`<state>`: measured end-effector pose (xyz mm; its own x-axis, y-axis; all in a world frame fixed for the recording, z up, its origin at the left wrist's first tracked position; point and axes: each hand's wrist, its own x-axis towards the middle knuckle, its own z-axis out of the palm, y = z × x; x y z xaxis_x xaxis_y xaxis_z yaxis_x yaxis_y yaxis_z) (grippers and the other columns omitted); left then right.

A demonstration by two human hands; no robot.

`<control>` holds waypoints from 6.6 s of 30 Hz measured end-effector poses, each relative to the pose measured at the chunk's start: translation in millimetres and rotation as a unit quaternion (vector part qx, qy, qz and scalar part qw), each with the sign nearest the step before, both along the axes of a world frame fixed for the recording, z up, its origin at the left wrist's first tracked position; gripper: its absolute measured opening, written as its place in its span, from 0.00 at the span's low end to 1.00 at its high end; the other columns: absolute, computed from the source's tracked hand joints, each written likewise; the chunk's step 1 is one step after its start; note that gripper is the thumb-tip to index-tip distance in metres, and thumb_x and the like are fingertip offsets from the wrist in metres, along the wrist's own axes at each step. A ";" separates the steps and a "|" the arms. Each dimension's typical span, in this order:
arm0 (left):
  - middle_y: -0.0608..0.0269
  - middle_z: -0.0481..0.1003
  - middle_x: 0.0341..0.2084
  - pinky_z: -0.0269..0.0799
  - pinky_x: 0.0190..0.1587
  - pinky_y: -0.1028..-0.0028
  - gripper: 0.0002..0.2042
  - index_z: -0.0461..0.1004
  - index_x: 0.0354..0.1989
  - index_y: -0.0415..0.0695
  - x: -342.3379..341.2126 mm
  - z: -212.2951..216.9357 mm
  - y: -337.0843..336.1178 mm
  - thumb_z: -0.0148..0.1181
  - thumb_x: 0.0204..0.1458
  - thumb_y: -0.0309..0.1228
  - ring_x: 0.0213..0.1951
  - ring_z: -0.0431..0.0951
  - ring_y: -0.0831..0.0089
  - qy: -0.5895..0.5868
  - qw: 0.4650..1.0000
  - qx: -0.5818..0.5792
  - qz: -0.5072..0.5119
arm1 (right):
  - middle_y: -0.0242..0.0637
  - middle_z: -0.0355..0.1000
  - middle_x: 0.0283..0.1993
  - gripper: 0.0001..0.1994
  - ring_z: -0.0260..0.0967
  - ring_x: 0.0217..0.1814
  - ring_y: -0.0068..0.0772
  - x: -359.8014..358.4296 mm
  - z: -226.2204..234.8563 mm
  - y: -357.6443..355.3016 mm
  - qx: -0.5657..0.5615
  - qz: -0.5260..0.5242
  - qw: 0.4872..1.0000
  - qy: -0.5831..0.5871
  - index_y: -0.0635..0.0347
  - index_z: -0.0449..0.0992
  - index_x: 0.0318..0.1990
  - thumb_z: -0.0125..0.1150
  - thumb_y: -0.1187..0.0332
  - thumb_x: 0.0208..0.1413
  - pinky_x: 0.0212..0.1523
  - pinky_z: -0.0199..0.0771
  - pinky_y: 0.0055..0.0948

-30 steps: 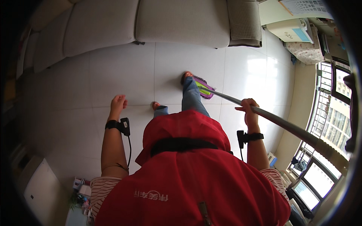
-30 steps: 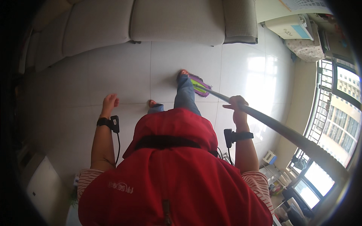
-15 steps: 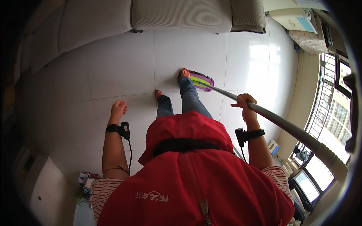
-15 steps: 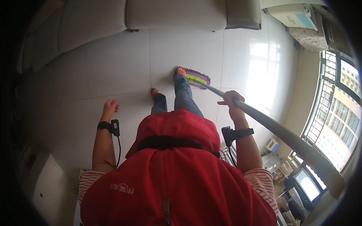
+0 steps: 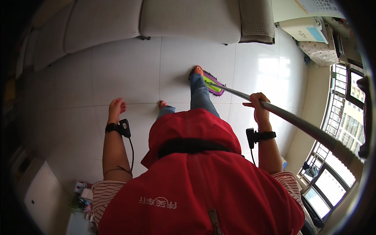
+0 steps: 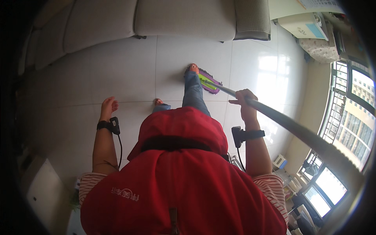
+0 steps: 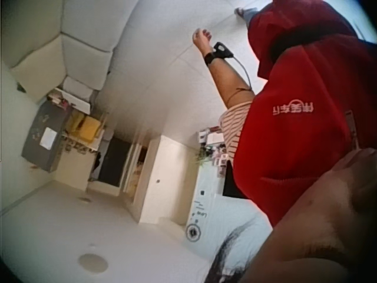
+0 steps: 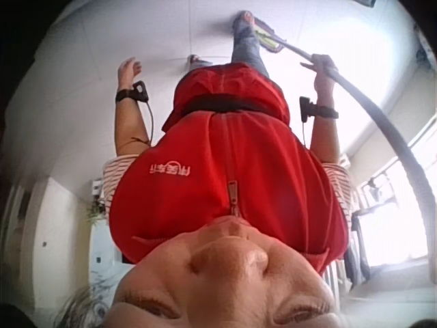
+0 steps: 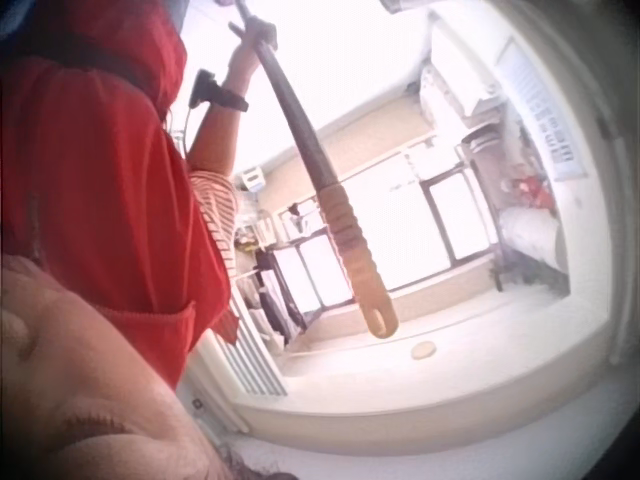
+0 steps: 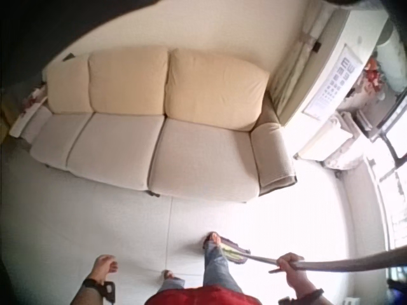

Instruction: The person mops the tiled floor in a living room using a flat mop with a purple and green head. They move the mop back and forth across the floor, covering areas near a sofa, a low cabinet with toys, and a window.

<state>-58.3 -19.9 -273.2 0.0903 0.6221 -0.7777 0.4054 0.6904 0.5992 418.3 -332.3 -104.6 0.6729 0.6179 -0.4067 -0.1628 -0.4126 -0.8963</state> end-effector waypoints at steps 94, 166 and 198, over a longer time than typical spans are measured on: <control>0.67 0.57 0.17 0.60 0.30 0.77 0.08 0.64 0.35 0.38 -503.1 362.2 -349.4 0.47 0.58 0.31 0.22 0.62 0.77 -0.119 0.724 0.577 0.359 | 0.39 0.68 0.39 0.11 0.62 0.48 0.44 -630.4 -59.9 108.3 0.069 0.638 0.746 -0.177 0.58 0.75 0.35 0.66 0.65 0.45 0.42 0.73 0.43; 0.58 0.74 0.36 0.74 0.38 0.72 0.15 0.67 0.49 0.41 0.0 -24.6 10.0 0.52 0.57 0.35 0.36 0.77 0.69 -0.122 0.985 -0.014 0.121 | 0.38 0.62 0.33 0.09 0.67 0.36 0.28 -10.7 -12.6 111.8 0.061 -0.061 0.996 -0.003 0.64 0.64 0.31 0.56 0.69 0.57 0.43 0.81 0.36; 0.59 0.74 0.36 0.74 0.39 0.71 0.14 0.69 0.46 0.44 4.6 -28.7 9.6 0.56 0.54 0.37 0.36 0.77 0.68 -0.142 0.982 -0.025 0.119 | 0.35 0.63 0.30 0.07 0.65 0.32 0.24 -0.7 -12.1 107.6 0.022 -0.094 0.995 0.003 0.62 0.63 0.29 0.54 0.75 0.57 0.43 0.82 0.37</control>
<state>-53.7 -10.4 -301.9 0.1634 0.6133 -0.7728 0.0502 0.7771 0.6274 417.6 -224.8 -116.8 0.7758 0.4982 -0.3872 -0.2399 -0.3348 -0.9112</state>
